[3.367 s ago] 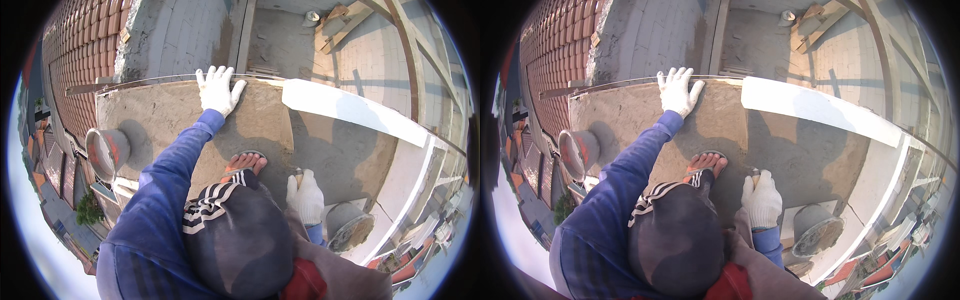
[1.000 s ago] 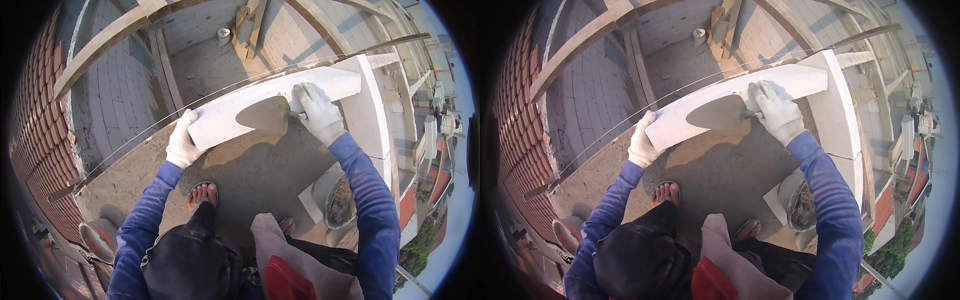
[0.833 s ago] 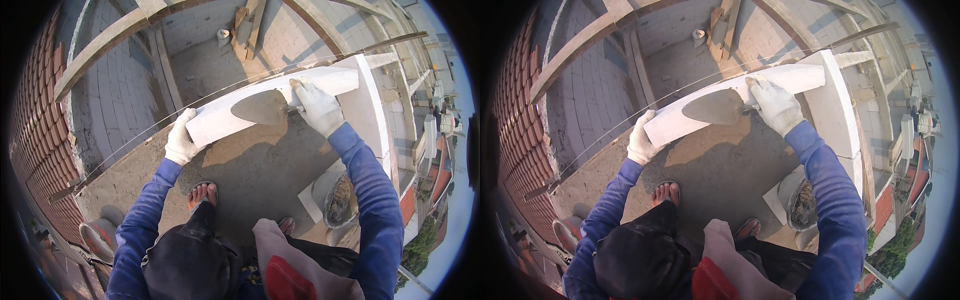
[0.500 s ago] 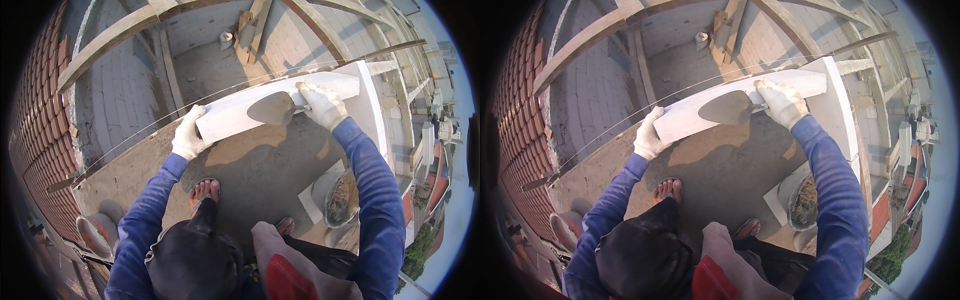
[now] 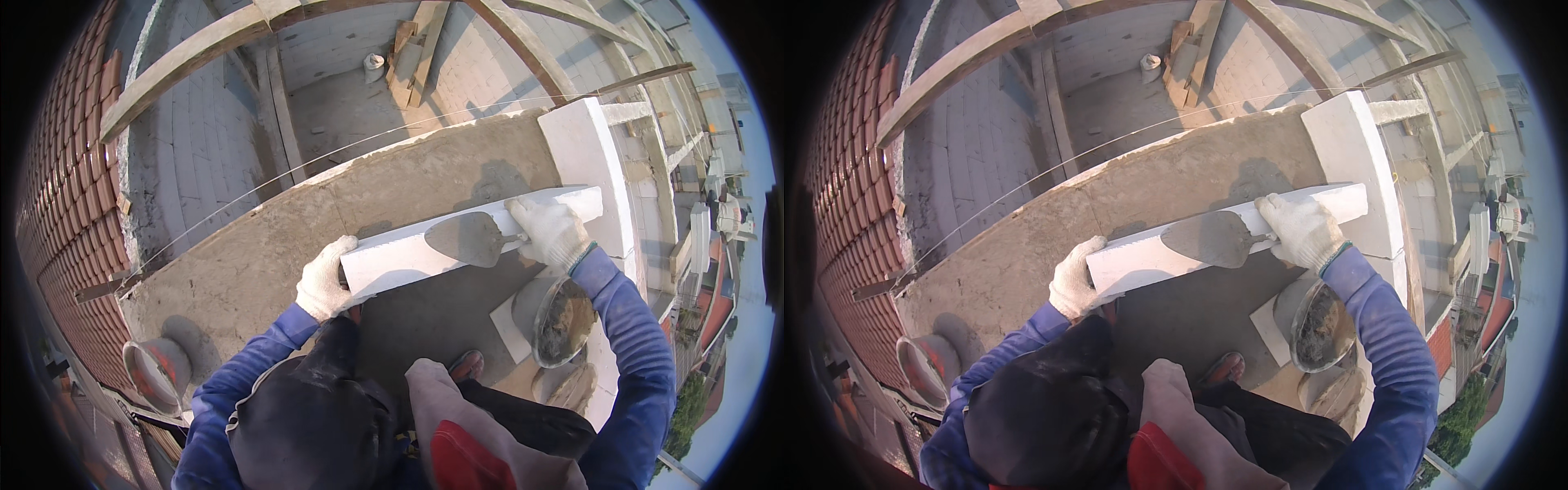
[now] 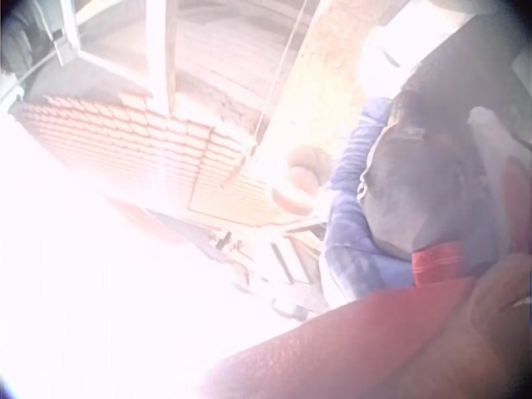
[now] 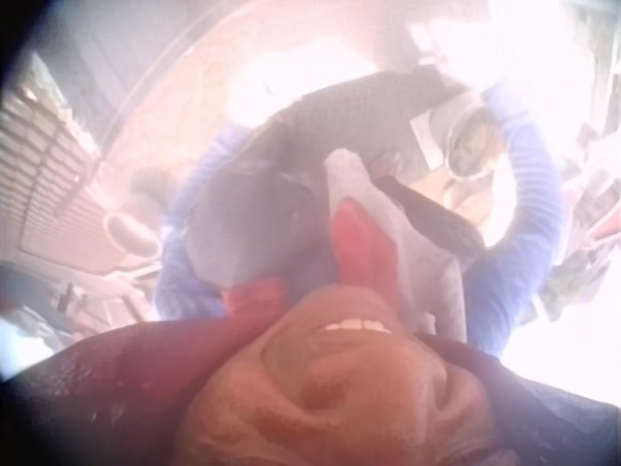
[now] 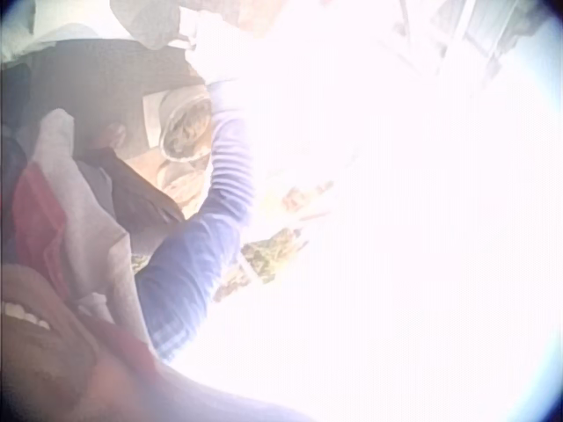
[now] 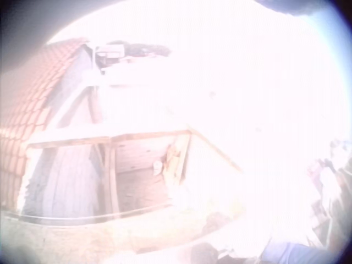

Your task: The person cuts a white tile with a utility knife, then scoops cement from a bucket and applies it to the rooftop surface before placing the tile. The person repeats the process for another tile.

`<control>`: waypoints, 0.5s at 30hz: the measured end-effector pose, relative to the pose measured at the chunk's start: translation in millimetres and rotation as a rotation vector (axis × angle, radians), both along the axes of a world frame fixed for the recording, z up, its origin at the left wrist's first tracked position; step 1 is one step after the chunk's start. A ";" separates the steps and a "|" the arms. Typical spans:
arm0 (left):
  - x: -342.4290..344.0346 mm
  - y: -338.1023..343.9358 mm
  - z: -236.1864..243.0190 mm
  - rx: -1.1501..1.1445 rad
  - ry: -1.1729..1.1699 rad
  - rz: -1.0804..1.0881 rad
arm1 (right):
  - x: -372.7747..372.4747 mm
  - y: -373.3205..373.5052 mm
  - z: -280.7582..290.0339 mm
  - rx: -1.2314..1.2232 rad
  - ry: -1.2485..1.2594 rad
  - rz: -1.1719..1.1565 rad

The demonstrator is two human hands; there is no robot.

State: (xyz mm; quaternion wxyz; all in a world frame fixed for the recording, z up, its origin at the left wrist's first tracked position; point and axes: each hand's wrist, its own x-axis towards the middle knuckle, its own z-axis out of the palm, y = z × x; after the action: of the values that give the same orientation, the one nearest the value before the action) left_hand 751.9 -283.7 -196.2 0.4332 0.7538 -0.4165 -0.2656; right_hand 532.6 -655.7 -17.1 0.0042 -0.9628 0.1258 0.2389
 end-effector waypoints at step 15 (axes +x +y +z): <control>-2.2 -6.9 -44.6 0.073 0.079 -0.034 | -81.3 13.1 0.7 -0.055 -0.285 -0.117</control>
State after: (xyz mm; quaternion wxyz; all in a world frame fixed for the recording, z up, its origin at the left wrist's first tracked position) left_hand 749.7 -290.6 -240.9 0.4173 0.7508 -0.4017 -0.3175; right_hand 451.3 -642.6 -16.5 0.0098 -0.9778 0.1863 0.0955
